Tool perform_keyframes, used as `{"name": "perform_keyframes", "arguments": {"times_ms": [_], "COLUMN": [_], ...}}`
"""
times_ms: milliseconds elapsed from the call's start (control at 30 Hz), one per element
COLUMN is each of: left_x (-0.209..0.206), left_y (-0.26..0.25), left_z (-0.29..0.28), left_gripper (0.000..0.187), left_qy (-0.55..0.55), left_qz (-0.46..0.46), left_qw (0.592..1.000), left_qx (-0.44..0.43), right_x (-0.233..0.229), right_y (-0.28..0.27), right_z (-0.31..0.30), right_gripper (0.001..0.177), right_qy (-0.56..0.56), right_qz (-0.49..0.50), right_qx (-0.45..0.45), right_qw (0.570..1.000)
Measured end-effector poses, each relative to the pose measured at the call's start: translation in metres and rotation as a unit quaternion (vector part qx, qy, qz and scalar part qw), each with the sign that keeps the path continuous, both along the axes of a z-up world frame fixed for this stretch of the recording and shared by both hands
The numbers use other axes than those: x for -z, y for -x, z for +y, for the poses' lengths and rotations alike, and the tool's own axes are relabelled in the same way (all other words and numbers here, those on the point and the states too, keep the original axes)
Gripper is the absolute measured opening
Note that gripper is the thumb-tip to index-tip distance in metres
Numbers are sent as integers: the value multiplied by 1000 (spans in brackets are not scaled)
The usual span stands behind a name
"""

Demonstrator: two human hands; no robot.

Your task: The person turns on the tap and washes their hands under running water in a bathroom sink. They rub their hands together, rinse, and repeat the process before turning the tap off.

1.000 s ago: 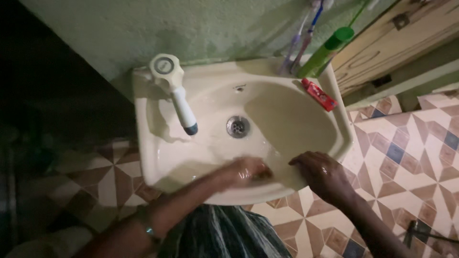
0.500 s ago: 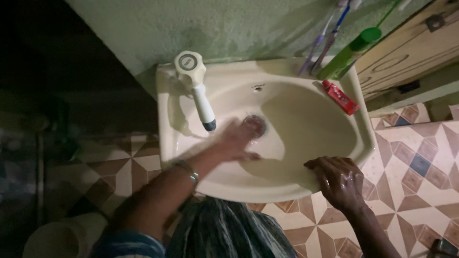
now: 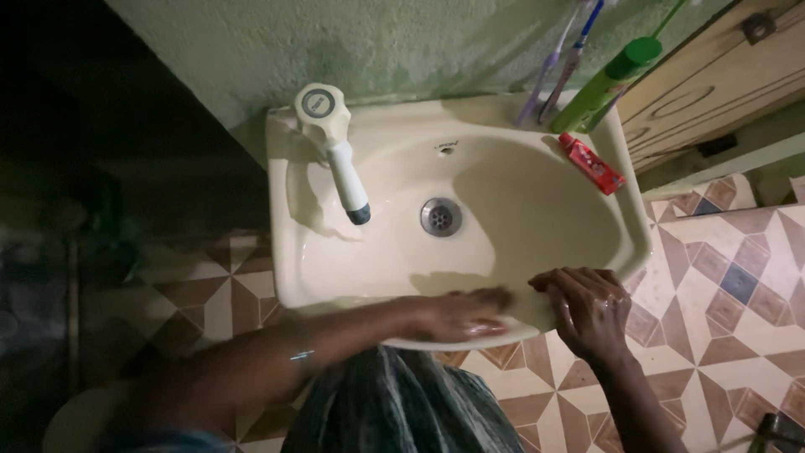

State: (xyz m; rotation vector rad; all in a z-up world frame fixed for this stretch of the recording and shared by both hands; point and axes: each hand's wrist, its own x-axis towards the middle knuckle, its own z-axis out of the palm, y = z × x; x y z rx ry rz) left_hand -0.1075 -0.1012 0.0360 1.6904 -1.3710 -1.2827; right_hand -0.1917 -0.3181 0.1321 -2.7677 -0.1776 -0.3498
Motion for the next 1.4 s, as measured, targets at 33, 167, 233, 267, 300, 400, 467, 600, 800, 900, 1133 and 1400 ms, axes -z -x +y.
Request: {"name": "perform_keyframes", "arguments": {"times_ms": [33,167,233,267,300,400,467,600,800,900,1133,1400], "left_x": [-5,0,8,12,15,35,58,113,125,94,69,51], "left_y": [-1,-11,-24,-37,-51,-74,-79,-74,-119,-108,-10,-32], "left_z": [-33,-18,27,56,83,104,108,83,-21,-130,-192,-9], "left_gripper": [76,67,67,60,55,37,34,15,15,22,67,84], "left_qy": [-15,-140,-216,-122,-24,86,73,162,323,259,258,-49], "left_qz": [-43,-8,42,-48,-136,507,517,596,609,498,396,-184], "left_qw": [999,990,975,990,988,651,426,308,376,614,822,981], "left_qx": [18,0,-22,-45,-63,-559,-739,-723,-619,-555,-318,-39], "right_x": [1,4,6,6,7,5,5,6,16,15,25,19], "right_y": [-1,2,1,0,-1,-1,1,0,-1,3,3,0], "right_z": [-1,-5,-4,-3,-3,-2,0,-2,-7,-8,-21,-26], "right_gripper": [18,19,19,19,19,17,16,17,17,15,22,22], "right_qy": [3,2,-3,-1,0,-11,-10,-25,-27,-47,24,11], "right_qz": [-7,-14,-20,-25,-30,-24,-22,-34,-39,-49,-58,5], "right_qx": [-3,-8,-6,-6,-5,12,20,16,35,31,13,-51], "right_qw": [1000,1000,1000,1000,1000,1000,1000,999,998,997,998,999]}}
